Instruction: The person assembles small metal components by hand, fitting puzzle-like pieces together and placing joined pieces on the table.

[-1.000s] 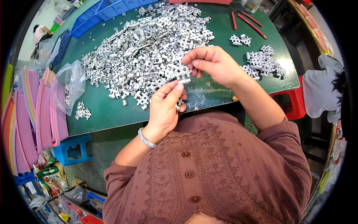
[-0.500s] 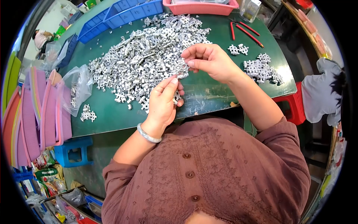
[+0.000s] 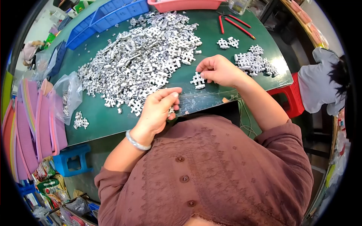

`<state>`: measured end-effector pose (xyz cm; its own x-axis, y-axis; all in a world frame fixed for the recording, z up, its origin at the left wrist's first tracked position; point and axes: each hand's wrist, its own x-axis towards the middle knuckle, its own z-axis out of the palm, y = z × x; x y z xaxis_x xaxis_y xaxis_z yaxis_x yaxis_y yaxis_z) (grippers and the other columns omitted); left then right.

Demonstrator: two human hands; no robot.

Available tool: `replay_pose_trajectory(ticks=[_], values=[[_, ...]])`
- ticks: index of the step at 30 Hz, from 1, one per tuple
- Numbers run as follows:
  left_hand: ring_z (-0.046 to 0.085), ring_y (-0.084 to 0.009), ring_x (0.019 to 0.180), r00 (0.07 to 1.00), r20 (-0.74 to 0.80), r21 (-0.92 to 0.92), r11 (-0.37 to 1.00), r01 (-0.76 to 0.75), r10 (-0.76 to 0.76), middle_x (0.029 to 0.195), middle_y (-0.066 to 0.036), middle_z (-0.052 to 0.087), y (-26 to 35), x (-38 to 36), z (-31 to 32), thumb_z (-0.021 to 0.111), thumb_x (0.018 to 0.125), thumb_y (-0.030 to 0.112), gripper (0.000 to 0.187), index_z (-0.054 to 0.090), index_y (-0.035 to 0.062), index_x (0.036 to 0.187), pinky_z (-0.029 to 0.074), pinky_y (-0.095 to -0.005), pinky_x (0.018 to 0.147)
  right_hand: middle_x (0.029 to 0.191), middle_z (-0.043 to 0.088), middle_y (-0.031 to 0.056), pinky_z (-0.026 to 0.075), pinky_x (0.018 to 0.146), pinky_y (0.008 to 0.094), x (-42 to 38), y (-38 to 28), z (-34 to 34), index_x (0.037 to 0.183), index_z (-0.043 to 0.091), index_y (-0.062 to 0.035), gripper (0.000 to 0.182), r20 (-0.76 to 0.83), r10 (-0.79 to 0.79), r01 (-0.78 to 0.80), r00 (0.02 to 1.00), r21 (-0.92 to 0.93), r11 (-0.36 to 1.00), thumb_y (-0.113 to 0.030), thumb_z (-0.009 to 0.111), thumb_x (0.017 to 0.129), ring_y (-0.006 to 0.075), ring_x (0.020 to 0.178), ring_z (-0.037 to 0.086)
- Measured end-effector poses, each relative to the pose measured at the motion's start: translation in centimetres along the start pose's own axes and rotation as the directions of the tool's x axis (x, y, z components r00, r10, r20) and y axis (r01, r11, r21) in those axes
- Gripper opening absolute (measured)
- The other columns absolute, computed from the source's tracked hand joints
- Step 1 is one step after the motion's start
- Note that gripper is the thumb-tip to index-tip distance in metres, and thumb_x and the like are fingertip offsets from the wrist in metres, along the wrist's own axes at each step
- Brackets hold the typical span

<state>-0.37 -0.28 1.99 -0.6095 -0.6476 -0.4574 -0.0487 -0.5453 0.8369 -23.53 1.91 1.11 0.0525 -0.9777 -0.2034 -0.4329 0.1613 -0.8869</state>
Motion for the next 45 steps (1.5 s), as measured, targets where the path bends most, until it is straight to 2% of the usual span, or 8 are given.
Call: replay_pose_trajectory(ticks=[4, 18, 21, 23, 29, 37, 39, 45], values=[[0.046, -0.0080, 0.065, 1.000, 0.000, 0.005, 1.000, 0.005, -0.005, 0.074, -0.001, 0.050, 0.0, -1.1, -0.8, 0.049, 0.084, 0.011, 0.022, 0.055, -0.0006, 0.102, 0.035, -0.0183, 0.045, 0.075, 0.060, 0.0054, 0.044, 0.057, 0.0228, -1.0, -0.2, -0.8, 0.096, 0.057, 0.0034, 0.021, -0.149, -0.072, 0.047, 0.986, -0.165, 0.985, -0.004, 0.046, 0.080, 0.0103, 0.060, 0.051], [0.045, -0.0161, 0.076, 0.979, -0.037, -0.382, 0.902, -0.200, 0.201, 0.088, -0.008, 0.046, 1.1, -4.8, -8.3, 0.049, 0.082, 0.015, 0.035, 0.045, -0.0012, 0.112, 0.039, -0.0185, 0.045, 0.081, 0.061, 0.0066, 0.045, 0.064, 0.0243, -2.9, -0.1, -2.4, 0.098, 0.057, 0.0011, 0.019, -0.226, -0.133, 0.115, 0.965, -0.090, 0.989, -0.002, 0.049, 0.081, 0.0113, 0.069, 0.054], [0.043, -0.0182, 0.084, 0.951, -0.140, -0.439, 0.844, -0.308, 0.274, 0.096, -0.010, 0.044, 2.5, -5.6, -11.1, 0.050, 0.079, 0.011, 0.045, 0.038, -0.0018, 0.120, 0.042, -0.0203, 0.051, 0.083, 0.061, 0.0093, 0.045, 0.065, 0.0265, -2.6, 0.6, -2.1, 0.095, 0.057, 0.0014, 0.017, -0.206, -0.381, 0.312, 0.901, -0.300, 0.901, -0.002, 0.051, 0.080, 0.0163, 0.071, 0.057], [0.045, -0.0216, 0.088, 0.931, -0.212, -0.463, 0.808, -0.365, 0.298, 0.102, -0.012, 0.044, 3.2, -6.1, -13.5, 0.049, 0.077, 0.006, 0.048, 0.036, -0.0027, 0.122, 0.044, -0.0252, 0.058, 0.086, 0.060, 0.0147, 0.046, 0.067, 0.0325, -2.6, -0.4, -2.0, 0.092, 0.058, 0.0000, 0.017, -0.177, -0.369, 0.295, 0.913, -0.339, 0.893, -0.005, 0.054, 0.076, 0.0297, 0.078, 0.058], [0.050, -0.0217, 0.080, 0.668, -0.666, -0.152, 0.817, -0.557, 0.332, 0.093, -0.012, 0.050, 7.1, -7.5, -21.0, 0.047, 0.076, 0.001, 0.032, 0.045, -0.0031, 0.108, 0.045, -0.0290, 0.065, 0.075, 0.056, 0.0117, 0.043, 0.059, 0.0285, -2.0, -1.7, -1.2, 0.093, 0.057, 0.0010, 0.018, -0.131, -0.371, 0.321, 0.919, -0.296, 0.900, 0.000, 0.052, 0.076, 0.0244, 0.066, 0.054], [0.051, -0.0171, 0.059, 0.553, -0.674, 0.273, 0.860, -0.430, 0.490, 0.065, -0.006, 0.051, 12.8, -7.1, -35.3, 0.053, 0.078, 0.003, 0.024, 0.045, -0.0019, 0.100, 0.043, -0.0280, 0.055, 0.085, 0.060, 0.0145, 0.046, 0.068, 0.0304, -1.0, -1.3, -1.5, 0.091, 0.058, 0.0010, 0.015, -0.142, -0.414, 0.362, 0.899, -0.290, 0.886, -0.002, 0.052, 0.077, 0.0286, 0.077, 0.059], [0.052, -0.0184, 0.071, 0.657, -0.607, 0.316, 0.894, -0.316, 0.447, 0.078, -0.008, 0.053, 13.5, -6.6, -43.2, 0.054, 0.078, 0.006, 0.029, 0.043, -0.0007, 0.105, 0.044, -0.0312, 0.064, 0.086, 0.060, 0.0148, 0.046, 0.068, 0.0304, -1.1, -1.2, -1.6, 0.092, 0.058, 0.0002, 0.016, -0.166, -0.403, 0.339, 0.900, -0.313, 0.887, -0.002, 0.052, 0.077, 0.0279, 0.078, 0.059], [0.037, -0.0197, 0.112, 0.505, -0.701, 0.432, 0.863, -0.261, 0.504, 0.124, -0.010, 0.039, 14.4, -4.0, -33.6, 0.057, 0.080, 0.015, 0.052, 0.035, 0.0023, 0.125, 0.036, -0.0398, 0.088, 0.086, 0.059, 0.0128, 0.046, 0.069, 0.0305, -1.6, -0.3, -2.0, 0.096, 0.057, 0.0000, 0.023, -0.105, -0.382, 0.331, 0.918, -0.326, 0.886, 0.005, 0.050, 0.074, 0.0256, 0.079, 0.058]])
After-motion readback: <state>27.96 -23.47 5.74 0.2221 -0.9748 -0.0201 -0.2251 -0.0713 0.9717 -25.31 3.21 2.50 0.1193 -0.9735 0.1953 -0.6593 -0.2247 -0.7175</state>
